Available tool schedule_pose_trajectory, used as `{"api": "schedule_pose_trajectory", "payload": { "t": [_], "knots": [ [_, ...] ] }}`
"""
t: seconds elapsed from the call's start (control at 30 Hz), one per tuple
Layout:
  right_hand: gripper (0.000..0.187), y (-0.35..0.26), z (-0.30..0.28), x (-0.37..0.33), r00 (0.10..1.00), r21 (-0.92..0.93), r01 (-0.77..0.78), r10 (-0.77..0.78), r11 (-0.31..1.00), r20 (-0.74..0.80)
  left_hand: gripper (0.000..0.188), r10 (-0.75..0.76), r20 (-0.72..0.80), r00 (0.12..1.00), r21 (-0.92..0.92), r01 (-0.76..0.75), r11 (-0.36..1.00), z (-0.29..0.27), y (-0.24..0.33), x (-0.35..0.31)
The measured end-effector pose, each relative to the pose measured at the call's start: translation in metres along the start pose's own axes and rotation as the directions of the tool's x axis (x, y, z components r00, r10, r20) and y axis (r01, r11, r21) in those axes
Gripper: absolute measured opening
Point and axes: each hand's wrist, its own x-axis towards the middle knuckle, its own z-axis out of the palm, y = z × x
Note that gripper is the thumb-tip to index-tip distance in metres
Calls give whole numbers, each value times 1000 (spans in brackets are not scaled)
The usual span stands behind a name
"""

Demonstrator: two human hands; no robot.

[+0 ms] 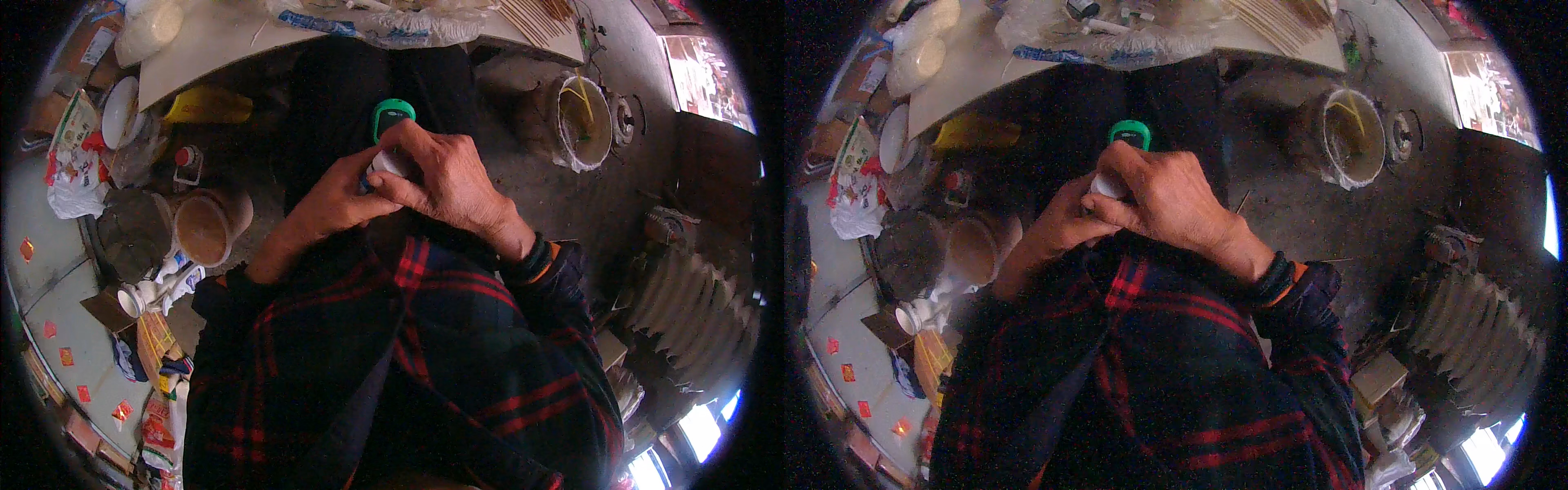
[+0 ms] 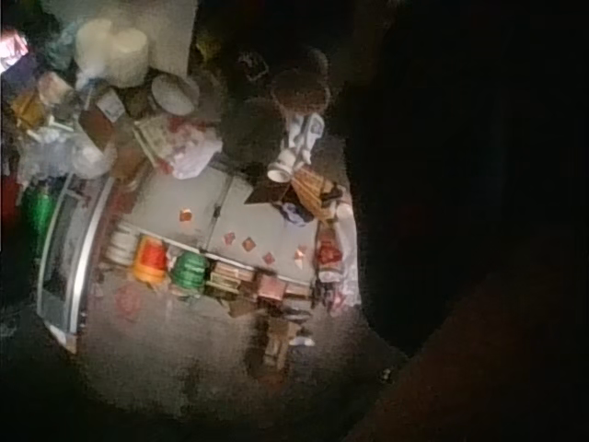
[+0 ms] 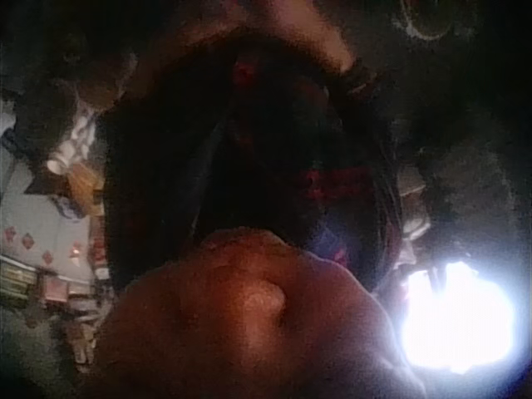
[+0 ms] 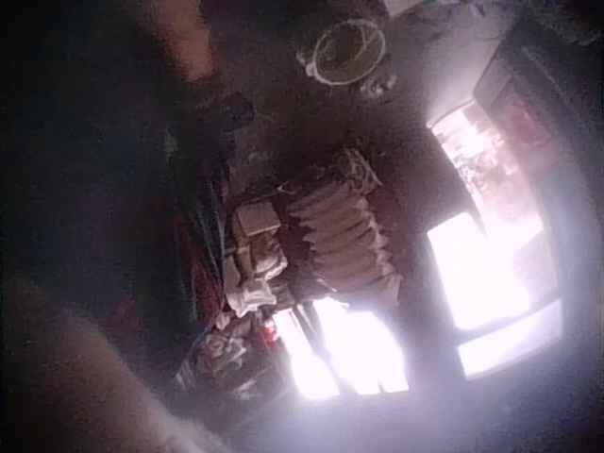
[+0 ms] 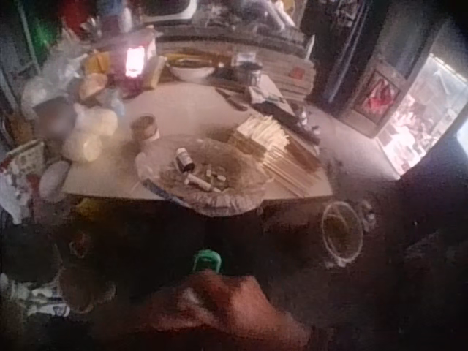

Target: The person opens a small green device, inserts a USB stick, and then removes it. They open the back cover, insert a battery, and close the cover. The person then applies a blue label to the device and handles a small white tube.

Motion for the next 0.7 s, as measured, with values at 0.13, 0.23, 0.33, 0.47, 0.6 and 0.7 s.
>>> {"api": "schedule_pose_trajectory", "payload": {
  "t": [0.13, 0.23, 0.33, 0.47, 0.6, 0.7],
  "knots": [
    [32, -3, 7, -3, 995, -11, 12, -13, 1000, -100, 28, 364, 5, 931, 386, -338, 858, 7, -9, 4],
    [31, -5, 12, -5, 993, -3, 34, -34, 999, -115, 32, 358, 62, 932, 412, -351, 841, 6, -12, -1],
    [30, -7, 15, -6, 990, -28, 38, -41, 999, -138, 31, 301, 61, 952, 396, -300, 868, 7, -13, -6],
    [30, -10, 5, -3, 985, 358, -104, 147, 928, -94, 23, 237, 46, 970, 293, -240, 926, 11, -8, -10],
    [31, -13, -16, -6, 978, 468, -207, 192, 859, 79, 22, 205, 94, 974, 226, -221, 949, 12, -2, -11],
    [19, -15, -20, -6, 995, 377, -39, 69, 925, -67, 25, 135, 179, 975, 256, -178, 950, 8, 0, -11]
  ]
}}
